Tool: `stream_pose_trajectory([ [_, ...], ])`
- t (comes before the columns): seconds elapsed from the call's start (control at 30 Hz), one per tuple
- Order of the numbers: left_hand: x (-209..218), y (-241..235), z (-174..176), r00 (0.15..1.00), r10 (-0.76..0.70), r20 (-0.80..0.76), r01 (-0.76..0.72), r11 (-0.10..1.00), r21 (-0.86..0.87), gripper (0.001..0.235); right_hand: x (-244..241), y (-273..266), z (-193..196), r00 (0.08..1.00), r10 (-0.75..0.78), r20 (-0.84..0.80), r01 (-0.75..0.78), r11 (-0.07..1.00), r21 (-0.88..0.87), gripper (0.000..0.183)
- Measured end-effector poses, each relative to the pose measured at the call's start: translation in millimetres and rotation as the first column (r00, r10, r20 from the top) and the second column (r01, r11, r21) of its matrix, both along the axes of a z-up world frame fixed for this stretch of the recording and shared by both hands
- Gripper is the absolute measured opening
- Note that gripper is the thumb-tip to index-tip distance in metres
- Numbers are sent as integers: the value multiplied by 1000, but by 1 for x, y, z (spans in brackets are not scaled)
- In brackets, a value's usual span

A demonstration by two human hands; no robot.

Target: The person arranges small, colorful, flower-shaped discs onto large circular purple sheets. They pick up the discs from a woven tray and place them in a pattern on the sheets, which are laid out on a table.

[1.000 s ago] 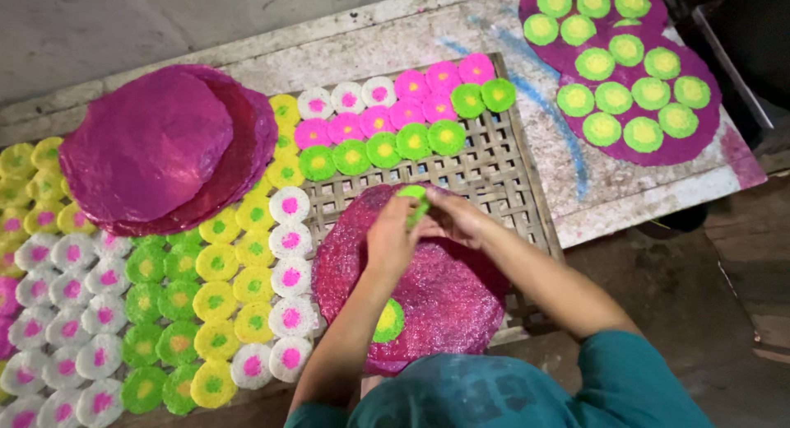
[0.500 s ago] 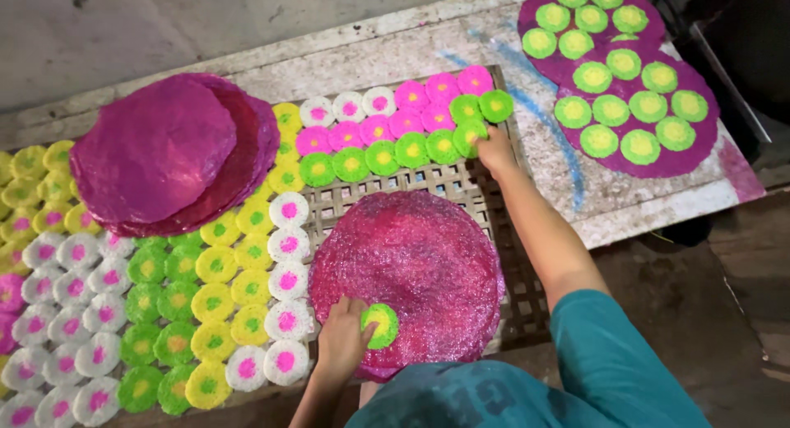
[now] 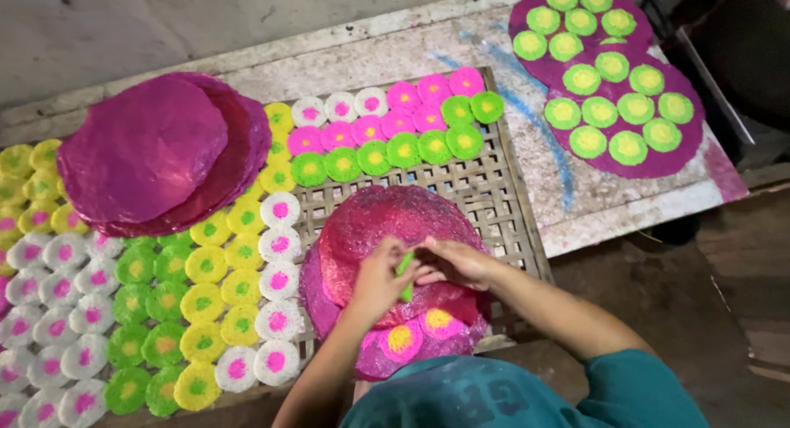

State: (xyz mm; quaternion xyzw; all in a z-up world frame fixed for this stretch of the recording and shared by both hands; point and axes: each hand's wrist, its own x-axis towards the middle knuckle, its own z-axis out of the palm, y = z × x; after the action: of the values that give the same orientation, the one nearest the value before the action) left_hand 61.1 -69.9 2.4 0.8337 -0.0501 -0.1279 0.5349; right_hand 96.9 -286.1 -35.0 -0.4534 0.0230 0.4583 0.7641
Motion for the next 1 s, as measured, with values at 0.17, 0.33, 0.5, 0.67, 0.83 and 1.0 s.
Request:
stream_pose_trajectory([
  [0.17, 8, -30, 18, 995, 80, 58, -85, 993, 82, 52, 40, -48, -47, 963, -266, 44, 266, 916, -301, 34],
  [0.33, -6, 45, -9, 921, 169, 351, -343, 776, 529, 67, 153, -144, -100, 624, -660, 419, 779, 566, -269, 39],
  [0.5, -26, 84, -43, 926, 284, 250, -377, 643, 666, 78, 229, -162, -128, 469, -684, 559, 856, 508, -96, 39],
  [0.67, -32, 90, -50, 888, 423, 182, -429, 616, 661, 84, 225, -141, -126, 201, 39, 979, 939, 277, -204, 38],
  [0.83, -27, 99, -46, 843, 473, 257, -533, 672, 514, 68, 211, -124, -100, 198, 307, 931, 956, 150, -253, 52],
  [1.0, -27, 115, -61, 774, 556, 304, -632, 710, 311, 38, 184, -94, -59, 71, 438, 896, 988, 94, -124, 66],
])
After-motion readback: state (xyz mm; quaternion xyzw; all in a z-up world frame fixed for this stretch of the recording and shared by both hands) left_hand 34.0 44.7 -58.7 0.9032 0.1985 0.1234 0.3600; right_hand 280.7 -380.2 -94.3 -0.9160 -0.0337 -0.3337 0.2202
